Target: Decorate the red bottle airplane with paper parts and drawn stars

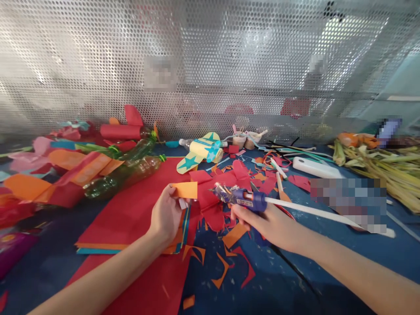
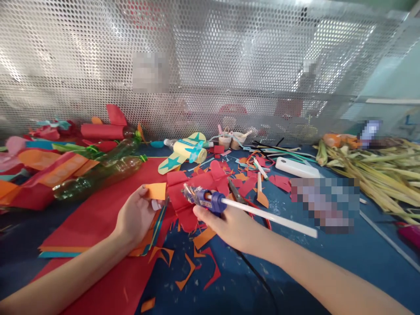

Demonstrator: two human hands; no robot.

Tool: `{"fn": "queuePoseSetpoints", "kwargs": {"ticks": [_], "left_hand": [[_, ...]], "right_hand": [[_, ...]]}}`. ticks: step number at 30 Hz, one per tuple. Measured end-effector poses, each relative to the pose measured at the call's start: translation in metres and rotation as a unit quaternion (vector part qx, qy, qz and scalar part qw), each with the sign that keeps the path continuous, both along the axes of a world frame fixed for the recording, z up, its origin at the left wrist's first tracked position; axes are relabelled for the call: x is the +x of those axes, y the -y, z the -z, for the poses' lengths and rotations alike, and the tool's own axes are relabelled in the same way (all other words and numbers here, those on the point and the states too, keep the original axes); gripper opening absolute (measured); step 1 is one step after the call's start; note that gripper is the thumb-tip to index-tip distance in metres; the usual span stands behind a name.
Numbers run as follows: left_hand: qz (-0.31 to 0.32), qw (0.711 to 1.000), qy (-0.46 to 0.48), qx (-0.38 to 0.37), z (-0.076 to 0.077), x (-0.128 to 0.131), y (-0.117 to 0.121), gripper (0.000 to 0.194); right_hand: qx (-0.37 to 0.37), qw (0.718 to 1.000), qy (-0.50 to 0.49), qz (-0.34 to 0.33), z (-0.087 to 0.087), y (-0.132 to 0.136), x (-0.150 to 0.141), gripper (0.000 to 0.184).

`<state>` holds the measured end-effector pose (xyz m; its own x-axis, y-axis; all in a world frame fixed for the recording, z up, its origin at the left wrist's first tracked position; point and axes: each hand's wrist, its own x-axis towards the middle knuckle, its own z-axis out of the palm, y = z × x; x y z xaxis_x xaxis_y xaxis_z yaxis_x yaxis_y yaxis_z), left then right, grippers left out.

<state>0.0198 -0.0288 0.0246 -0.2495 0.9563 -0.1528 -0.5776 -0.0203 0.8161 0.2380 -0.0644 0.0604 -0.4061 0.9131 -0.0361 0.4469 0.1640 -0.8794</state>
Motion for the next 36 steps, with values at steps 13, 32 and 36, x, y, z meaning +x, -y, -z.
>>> {"fn": "queuePoseSetpoints", "kwargs": {"ticks": [13, 32, 36], "left_hand": [[-0.009, 1.0, 0.021, -0.001, -0.005, 0.003, 0.005, 0.024], [-0.029, 0.999, 0.017, -0.019, -0.005, 0.007, 0.006, 0.014], [-0.037, 0.999, 0.023, -0.03, -0.004, 0.007, 0.005, 0.013]], "right_hand": [[0.015, 1.0, 0.0, -0.012, -0.016, -0.008, -0.022, 0.035], [0.045, 0.998, 0.026, -0.036, -0.023, -0.004, -0.028, 0.035], [0.049, 0.998, 0.035, -0.019, -0.023, -0.005, -0.027, 0.036]]}}
